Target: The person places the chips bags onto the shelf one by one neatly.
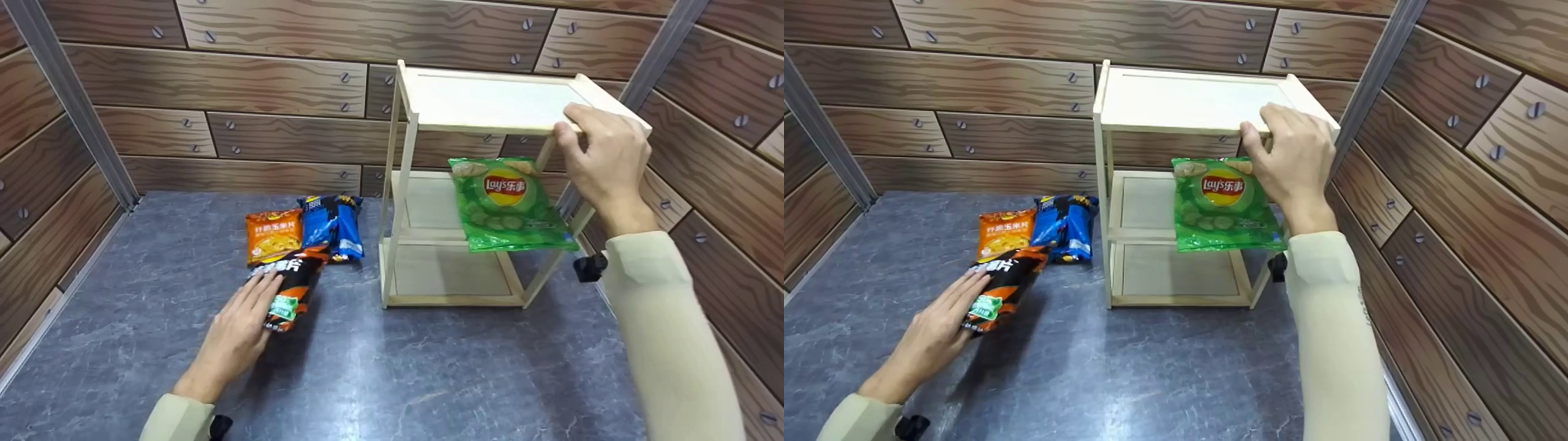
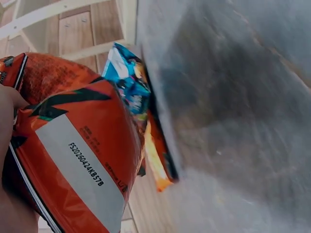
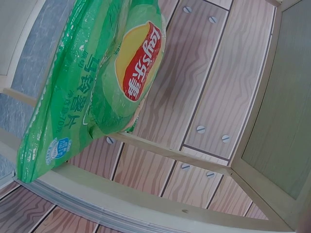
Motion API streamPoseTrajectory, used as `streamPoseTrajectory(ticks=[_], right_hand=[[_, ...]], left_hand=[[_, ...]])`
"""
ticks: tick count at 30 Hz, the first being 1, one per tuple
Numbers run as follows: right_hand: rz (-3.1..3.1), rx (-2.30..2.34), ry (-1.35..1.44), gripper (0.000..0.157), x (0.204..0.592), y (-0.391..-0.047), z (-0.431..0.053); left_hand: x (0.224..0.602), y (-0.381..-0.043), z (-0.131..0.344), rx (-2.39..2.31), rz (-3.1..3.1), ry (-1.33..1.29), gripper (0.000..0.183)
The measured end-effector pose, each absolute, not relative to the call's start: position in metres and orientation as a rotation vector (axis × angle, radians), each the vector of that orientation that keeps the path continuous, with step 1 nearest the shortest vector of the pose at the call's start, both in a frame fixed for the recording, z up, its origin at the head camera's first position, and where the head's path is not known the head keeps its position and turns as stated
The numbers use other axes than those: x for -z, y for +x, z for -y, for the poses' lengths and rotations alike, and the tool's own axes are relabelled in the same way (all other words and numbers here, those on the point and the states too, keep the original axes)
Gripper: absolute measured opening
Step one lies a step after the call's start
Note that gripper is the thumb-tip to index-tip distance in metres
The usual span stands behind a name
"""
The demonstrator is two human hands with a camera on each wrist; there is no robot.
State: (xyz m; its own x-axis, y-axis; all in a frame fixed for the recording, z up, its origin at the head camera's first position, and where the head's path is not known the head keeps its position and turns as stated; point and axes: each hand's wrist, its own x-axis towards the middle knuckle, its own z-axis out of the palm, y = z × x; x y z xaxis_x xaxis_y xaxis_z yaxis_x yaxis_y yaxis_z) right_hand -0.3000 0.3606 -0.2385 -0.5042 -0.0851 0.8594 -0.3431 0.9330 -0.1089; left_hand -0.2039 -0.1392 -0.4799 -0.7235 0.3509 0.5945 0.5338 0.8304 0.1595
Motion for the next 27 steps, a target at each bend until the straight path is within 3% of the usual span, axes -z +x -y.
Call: streamPoseTrajectory(ticks=[27], right_hand=[[2.106,-0.33,0.293,0.048,0.238,-0.298,-0.361]], left_hand=[[0.448,-0.18,0.103,0.481,2.344,-1.0,0.078]])
